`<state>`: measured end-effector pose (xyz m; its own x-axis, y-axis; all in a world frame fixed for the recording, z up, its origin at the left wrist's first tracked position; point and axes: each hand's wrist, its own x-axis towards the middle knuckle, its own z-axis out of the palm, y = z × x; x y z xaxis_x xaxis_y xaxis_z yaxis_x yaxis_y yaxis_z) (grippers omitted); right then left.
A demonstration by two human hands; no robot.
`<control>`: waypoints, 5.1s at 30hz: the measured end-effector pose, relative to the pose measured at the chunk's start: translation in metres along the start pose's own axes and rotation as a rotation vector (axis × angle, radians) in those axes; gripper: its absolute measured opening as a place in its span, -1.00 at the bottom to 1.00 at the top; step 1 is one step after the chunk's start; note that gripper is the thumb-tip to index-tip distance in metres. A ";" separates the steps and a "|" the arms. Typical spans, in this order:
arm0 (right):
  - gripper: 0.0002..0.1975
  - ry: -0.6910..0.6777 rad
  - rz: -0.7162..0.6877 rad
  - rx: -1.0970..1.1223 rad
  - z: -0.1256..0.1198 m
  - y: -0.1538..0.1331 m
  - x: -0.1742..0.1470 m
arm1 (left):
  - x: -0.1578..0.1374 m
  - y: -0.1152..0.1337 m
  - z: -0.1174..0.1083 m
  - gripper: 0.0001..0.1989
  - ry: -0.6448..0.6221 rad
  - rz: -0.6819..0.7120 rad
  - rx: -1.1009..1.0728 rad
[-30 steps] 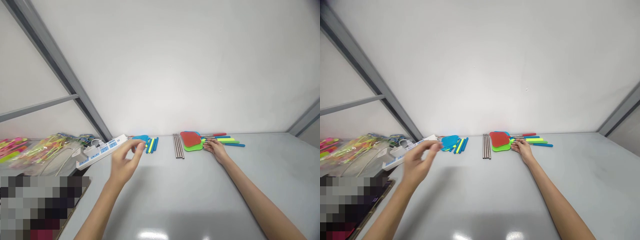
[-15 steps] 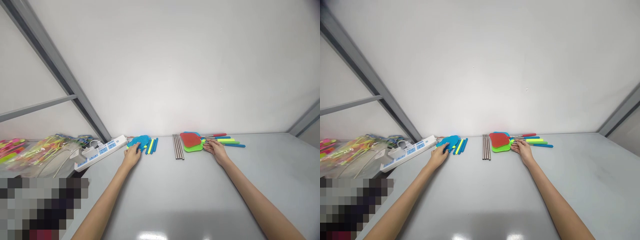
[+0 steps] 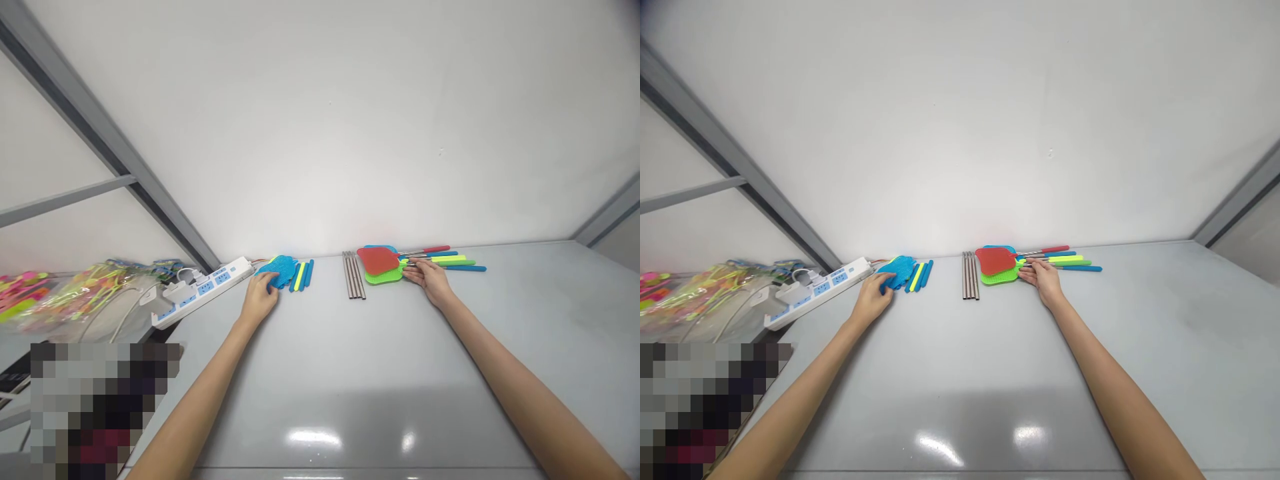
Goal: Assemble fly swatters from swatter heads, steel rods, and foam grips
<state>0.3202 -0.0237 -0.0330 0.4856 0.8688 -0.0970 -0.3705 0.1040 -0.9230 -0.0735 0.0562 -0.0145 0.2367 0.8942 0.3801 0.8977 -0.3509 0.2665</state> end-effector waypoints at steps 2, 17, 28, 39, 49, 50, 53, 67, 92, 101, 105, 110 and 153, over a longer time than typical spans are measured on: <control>-0.87 0.002 -0.004 0.003 0.001 0.000 0.000 | 0.000 0.000 0.000 -0.60 -0.007 -0.053 0.016; -0.88 0.114 -0.051 -0.007 0.002 0.009 0.003 | -0.004 -0.016 -0.002 -0.53 0.000 0.024 -0.068; -0.90 0.105 -0.089 0.021 0.004 0.006 -0.001 | -0.051 0.067 -0.029 -0.56 -0.068 0.386 -0.206; -0.90 0.083 -0.090 -0.011 0.005 0.006 0.000 | -0.100 0.094 -0.030 -0.46 -0.439 0.565 -0.290; -0.88 -0.133 -0.082 -0.081 0.032 0.014 -0.041 | -0.102 0.102 -0.020 -0.73 -0.270 0.508 -0.303; -0.87 -0.178 -0.060 -0.089 0.036 0.016 -0.047 | -0.102 0.102 -0.020 -0.73 -0.265 0.509 -0.300; -0.83 -0.291 0.003 -0.111 0.047 0.019 -0.060 | -0.102 0.103 -0.022 -0.67 -0.259 0.522 -0.291; -0.78 -0.409 0.082 -0.176 0.057 0.021 -0.072 | -0.087 0.115 -0.016 -0.35 -0.360 0.553 -0.239; -0.84 -0.362 0.232 -0.097 0.054 0.015 -0.072 | -0.076 0.142 -0.009 -0.69 -0.379 0.519 -0.314; -0.73 -0.438 0.352 -0.004 0.055 0.010 -0.081 | -0.072 0.133 -0.009 -0.78 -0.371 0.422 -0.364; -0.74 -0.431 0.366 0.021 0.056 0.008 -0.081 | -0.071 0.131 -0.010 -0.79 -0.367 0.415 -0.382; -0.70 -0.467 0.407 0.042 0.053 0.004 -0.080 | -0.072 0.130 -0.010 -0.78 -0.363 0.400 -0.385; -0.70 -0.376 0.561 -0.026 -0.002 -0.039 -0.140 | -0.069 0.127 -0.009 -0.79 -0.388 0.448 -0.440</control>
<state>0.2684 -0.1509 0.0160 -0.0849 0.8975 -0.4327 -0.4649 -0.4198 -0.7795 0.0204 -0.0530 0.0012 0.7336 0.6441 0.2167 0.4710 -0.7117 0.5211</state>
